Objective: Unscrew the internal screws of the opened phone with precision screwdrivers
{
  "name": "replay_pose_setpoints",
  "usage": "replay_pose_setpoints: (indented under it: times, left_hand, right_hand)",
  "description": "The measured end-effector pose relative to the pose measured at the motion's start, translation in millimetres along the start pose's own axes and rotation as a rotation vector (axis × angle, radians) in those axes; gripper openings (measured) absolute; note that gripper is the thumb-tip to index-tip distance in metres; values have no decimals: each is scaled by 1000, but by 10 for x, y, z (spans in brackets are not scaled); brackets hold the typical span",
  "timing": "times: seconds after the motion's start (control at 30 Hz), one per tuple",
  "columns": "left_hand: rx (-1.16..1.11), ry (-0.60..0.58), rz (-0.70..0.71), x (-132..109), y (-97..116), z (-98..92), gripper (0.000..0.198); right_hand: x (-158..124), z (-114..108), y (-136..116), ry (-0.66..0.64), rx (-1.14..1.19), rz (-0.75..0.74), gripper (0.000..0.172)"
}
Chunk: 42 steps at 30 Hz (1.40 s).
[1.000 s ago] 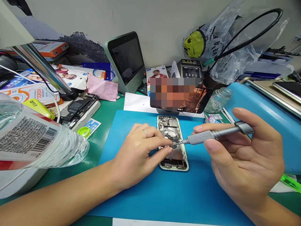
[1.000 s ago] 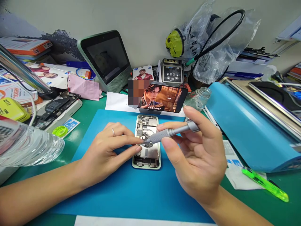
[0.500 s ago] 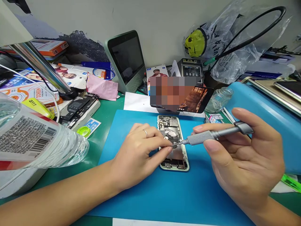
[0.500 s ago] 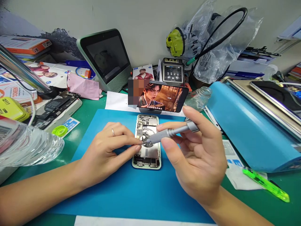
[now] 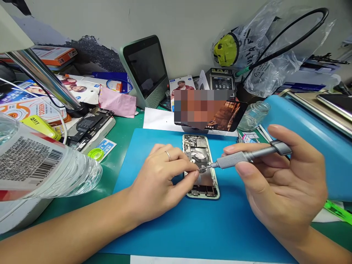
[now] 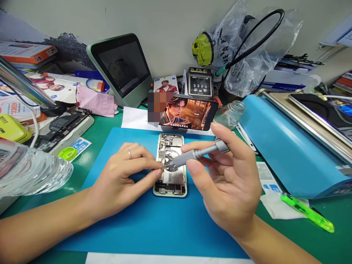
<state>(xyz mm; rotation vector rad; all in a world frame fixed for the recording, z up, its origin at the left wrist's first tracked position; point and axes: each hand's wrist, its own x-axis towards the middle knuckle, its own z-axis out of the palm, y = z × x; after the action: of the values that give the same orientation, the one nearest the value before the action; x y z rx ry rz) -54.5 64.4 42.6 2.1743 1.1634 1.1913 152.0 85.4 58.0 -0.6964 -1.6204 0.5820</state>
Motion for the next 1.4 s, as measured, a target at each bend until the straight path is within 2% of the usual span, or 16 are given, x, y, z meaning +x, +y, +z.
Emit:
replay_pose_setpoints:
  times: [0.53, 0.87, 1.4]
  left_hand:
    - [10, -8, -9, 1, 5, -2, 10]
    - [2, -18, -17, -2, 16, -9, 10]
    - [20, -36, -20, -5, 20, -16, 12]
  right_hand:
    - [19, 8, -20, -12, -34, -10, 70]
    - [-4, 6, -8, -9, -43, 32, 66]
    - [13, 5, -24, -18, -36, -8, 66]
